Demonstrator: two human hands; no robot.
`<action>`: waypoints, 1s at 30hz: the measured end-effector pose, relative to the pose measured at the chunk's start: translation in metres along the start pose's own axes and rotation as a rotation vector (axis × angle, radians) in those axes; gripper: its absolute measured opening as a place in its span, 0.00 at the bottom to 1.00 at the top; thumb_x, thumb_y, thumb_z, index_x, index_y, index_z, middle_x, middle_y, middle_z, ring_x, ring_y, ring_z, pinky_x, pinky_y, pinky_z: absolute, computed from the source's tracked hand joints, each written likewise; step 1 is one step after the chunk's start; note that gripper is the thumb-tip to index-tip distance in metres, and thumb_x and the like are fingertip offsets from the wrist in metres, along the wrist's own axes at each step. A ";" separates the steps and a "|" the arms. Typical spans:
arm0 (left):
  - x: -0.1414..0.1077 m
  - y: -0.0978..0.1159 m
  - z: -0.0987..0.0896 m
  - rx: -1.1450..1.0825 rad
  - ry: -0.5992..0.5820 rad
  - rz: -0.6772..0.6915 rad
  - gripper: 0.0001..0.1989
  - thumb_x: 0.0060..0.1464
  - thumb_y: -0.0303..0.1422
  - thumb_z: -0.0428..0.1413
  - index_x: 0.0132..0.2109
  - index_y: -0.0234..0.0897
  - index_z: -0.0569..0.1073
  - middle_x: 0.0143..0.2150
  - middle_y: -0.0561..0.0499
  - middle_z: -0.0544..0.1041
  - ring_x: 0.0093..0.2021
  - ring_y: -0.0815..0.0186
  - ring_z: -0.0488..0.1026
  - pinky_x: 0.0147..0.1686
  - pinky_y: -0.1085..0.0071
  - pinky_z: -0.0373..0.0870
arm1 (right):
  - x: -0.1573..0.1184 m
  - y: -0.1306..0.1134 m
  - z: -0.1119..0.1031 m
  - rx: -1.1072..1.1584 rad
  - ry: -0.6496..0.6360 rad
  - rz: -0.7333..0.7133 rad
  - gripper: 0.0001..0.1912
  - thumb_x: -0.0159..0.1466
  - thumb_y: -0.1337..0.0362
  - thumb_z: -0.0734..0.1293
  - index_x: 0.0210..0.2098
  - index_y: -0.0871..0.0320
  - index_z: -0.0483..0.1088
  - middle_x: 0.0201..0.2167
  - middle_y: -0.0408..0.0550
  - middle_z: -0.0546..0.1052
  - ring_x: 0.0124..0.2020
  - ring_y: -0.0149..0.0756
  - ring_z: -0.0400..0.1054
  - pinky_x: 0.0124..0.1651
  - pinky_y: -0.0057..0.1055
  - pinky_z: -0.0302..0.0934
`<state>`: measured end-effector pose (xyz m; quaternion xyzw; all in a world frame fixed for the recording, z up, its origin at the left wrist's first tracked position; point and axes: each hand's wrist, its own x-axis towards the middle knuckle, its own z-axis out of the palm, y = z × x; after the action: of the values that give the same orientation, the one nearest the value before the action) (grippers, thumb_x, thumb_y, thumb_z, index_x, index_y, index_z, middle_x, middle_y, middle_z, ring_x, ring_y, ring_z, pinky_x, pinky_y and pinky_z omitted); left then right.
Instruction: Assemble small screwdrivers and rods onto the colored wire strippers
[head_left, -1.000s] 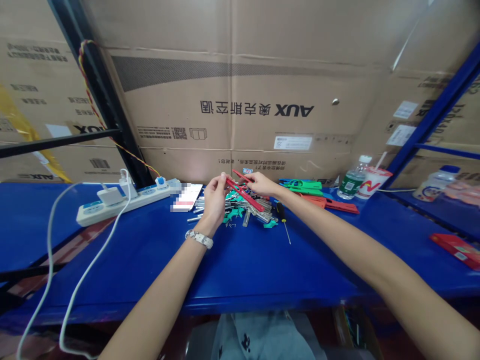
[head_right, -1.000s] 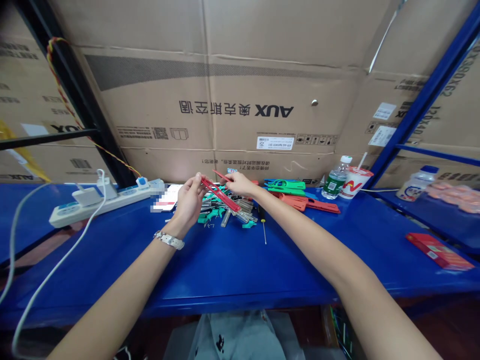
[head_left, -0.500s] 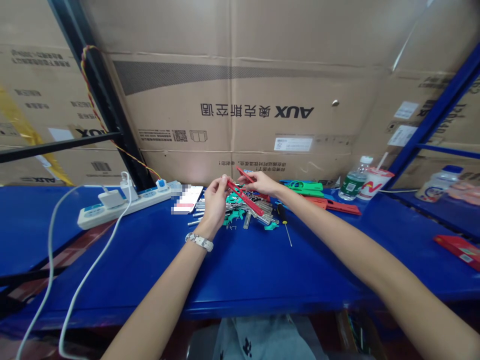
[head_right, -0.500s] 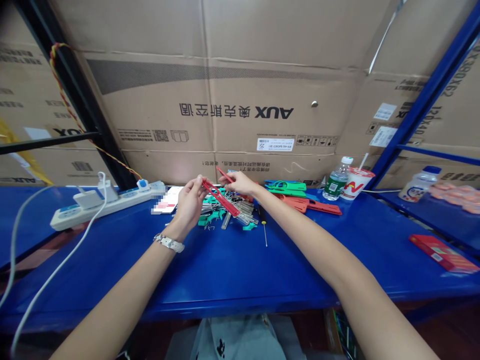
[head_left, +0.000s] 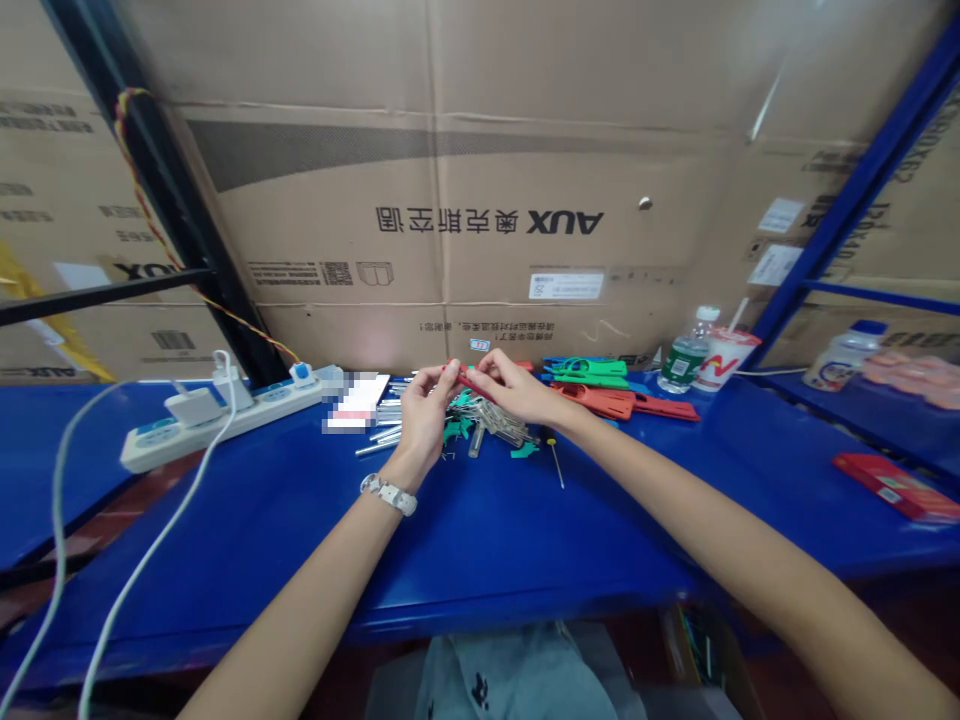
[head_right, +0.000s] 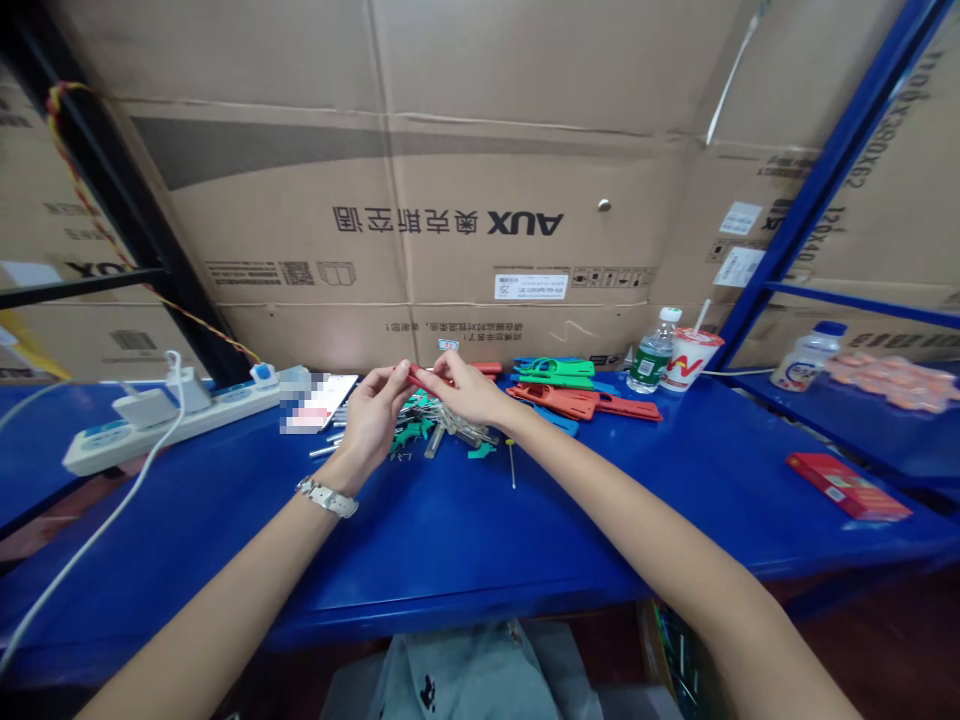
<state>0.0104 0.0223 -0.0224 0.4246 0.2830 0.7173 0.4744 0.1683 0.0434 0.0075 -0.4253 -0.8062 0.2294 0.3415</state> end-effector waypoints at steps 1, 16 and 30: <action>-0.004 -0.003 0.004 -0.001 -0.007 -0.010 0.14 0.49 0.39 0.69 0.33 0.35 0.75 0.34 0.52 0.77 0.38 0.67 0.76 0.48 0.66 0.72 | -0.009 -0.002 0.000 -0.045 0.010 0.009 0.18 0.70 0.45 0.60 0.44 0.54 0.62 0.38 0.46 0.78 0.39 0.40 0.72 0.42 0.36 0.63; -0.011 -0.036 0.075 -0.110 -0.164 -0.154 0.11 0.50 0.33 0.69 0.37 0.36 0.76 0.38 0.49 0.79 0.40 0.66 0.78 0.51 0.64 0.74 | -0.074 0.047 -0.066 -0.397 0.034 -0.157 0.27 0.71 0.63 0.60 0.69 0.52 0.59 0.56 0.56 0.73 0.54 0.48 0.67 0.58 0.46 0.62; 0.075 -0.098 0.122 0.608 -0.444 0.001 0.06 0.43 0.26 0.68 0.32 0.37 0.80 0.34 0.44 0.83 0.38 0.55 0.79 0.50 0.58 0.73 | -0.012 0.131 -0.144 -0.565 -0.024 0.160 0.26 0.60 0.71 0.71 0.58 0.58 0.73 0.51 0.58 0.78 0.53 0.50 0.72 0.58 0.47 0.62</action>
<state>0.1462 0.1305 -0.0177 0.6913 0.3730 0.4911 0.3764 0.3498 0.1141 0.0119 -0.5628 -0.8061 0.0270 0.1807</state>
